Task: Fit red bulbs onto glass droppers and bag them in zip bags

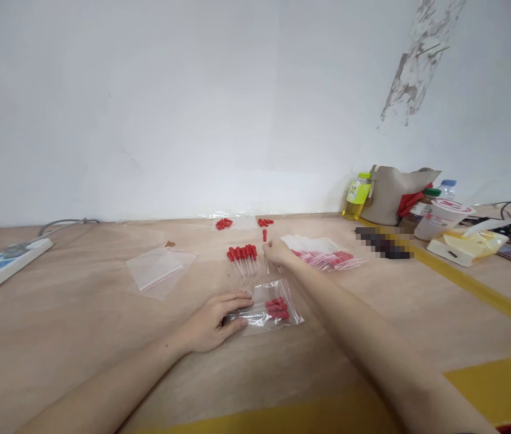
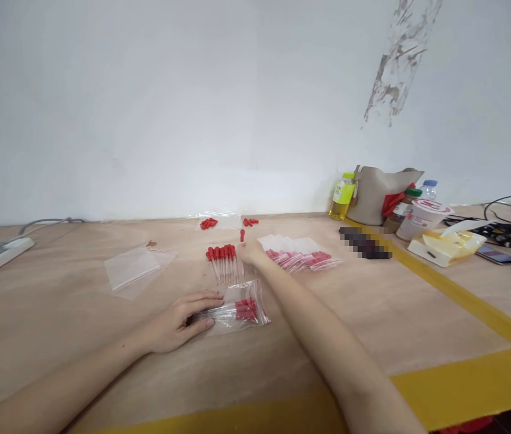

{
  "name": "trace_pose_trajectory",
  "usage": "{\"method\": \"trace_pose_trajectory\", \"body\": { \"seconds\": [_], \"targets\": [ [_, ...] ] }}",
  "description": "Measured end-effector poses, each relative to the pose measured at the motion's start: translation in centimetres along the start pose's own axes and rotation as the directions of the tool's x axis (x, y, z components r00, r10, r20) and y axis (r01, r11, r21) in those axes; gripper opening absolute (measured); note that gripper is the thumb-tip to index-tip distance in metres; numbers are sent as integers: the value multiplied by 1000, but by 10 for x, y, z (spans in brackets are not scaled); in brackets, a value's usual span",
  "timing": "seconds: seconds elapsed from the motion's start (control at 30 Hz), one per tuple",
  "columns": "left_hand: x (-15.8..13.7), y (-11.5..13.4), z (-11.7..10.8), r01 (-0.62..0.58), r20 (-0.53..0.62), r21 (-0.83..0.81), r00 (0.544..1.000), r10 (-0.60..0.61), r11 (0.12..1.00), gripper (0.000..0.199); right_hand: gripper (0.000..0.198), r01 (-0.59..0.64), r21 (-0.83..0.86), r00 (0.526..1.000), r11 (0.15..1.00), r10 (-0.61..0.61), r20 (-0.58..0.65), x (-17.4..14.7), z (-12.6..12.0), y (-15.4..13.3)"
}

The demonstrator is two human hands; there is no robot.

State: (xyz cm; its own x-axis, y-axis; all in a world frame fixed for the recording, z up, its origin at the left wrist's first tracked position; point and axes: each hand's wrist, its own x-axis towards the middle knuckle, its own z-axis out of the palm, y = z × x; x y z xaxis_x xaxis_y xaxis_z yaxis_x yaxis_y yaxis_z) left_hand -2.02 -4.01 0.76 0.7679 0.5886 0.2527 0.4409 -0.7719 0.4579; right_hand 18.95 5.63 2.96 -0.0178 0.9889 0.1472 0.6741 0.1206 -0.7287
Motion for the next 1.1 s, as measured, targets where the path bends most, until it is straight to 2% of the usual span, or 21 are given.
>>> {"method": "trace_pose_trajectory", "body": {
  "seconds": [0.13, 0.2, 0.23, 0.3, 0.37, 0.43, 0.53, 0.63, 0.7, 0.83, 0.9, 1.0, 1.1],
  "targets": [
    [0, -2, 1, -2, 1, 13, 1000, 1, 1000, 36, 32, -48, 161, 999, 986, 50, -5, -32, -32, 24],
    [0, -2, 1, 5, 9, 28, 1000, -5, 1000, 36, 53, 8, 491, 998, 871, 20, -51, -53, -41, 39],
    [1, -2, 1, 10, 13, 33, 1000, -10, 999, 37, 65, 12, 571, 999, 821, 15, -42, -63, -43, 45],
    [1, -2, 1, 19, 14, 37, 1000, -20, 999, 36, 80, -3, 668, 997, 744, 50, -51, -78, -42, 56],
    [1, -1, 0, 23, 14, 36, 1000, -24, 999, 36, 85, -21, 696, 992, 717, 101, -74, -87, -36, 62],
    [1, -1, 0, 22, 13, 35, 1000, -22, 999, 36, 81, -19, 713, 986, 701, 133, -104, -91, -28, 63],
    [1, -2, 1, 14, 15, 30, 1000, -14, 999, 36, 62, -22, 768, 977, 640, 176, -119, -92, -20, 60],
    [0, -2, 0, 35, 19, 33, 999, -36, 999, 40, 34, -89, 824, 980, 560, 196, -27, -97, -18, 57],
    [-1, -1, -1, 59, 20, 39, 998, -60, 997, 45, 24, -146, 803, 985, 578, 161, 63, -101, -20, 56],
    [0, 1, -2, 63, 6, 34, 998, -63, 997, 49, 28, -172, 628, 980, 759, 68, 187, -106, -28, 57],
    [0, 1, -2, 57, 3, 34, 998, -57, 998, 48, 33, -153, 571, 975, 807, 29, 220, -108, -30, 57],
    [0, 1, -1, 61, 12, 46, 998, -62, 997, 47, 36, -68, 595, 976, 801, -71, 207, -108, -29, 55],
    [0, 1, -1, 57, 15, 55, 998, -58, 997, 47, 34, -17, 616, 947, 788, -184, 262, -106, -26, 54]
  ]
}}
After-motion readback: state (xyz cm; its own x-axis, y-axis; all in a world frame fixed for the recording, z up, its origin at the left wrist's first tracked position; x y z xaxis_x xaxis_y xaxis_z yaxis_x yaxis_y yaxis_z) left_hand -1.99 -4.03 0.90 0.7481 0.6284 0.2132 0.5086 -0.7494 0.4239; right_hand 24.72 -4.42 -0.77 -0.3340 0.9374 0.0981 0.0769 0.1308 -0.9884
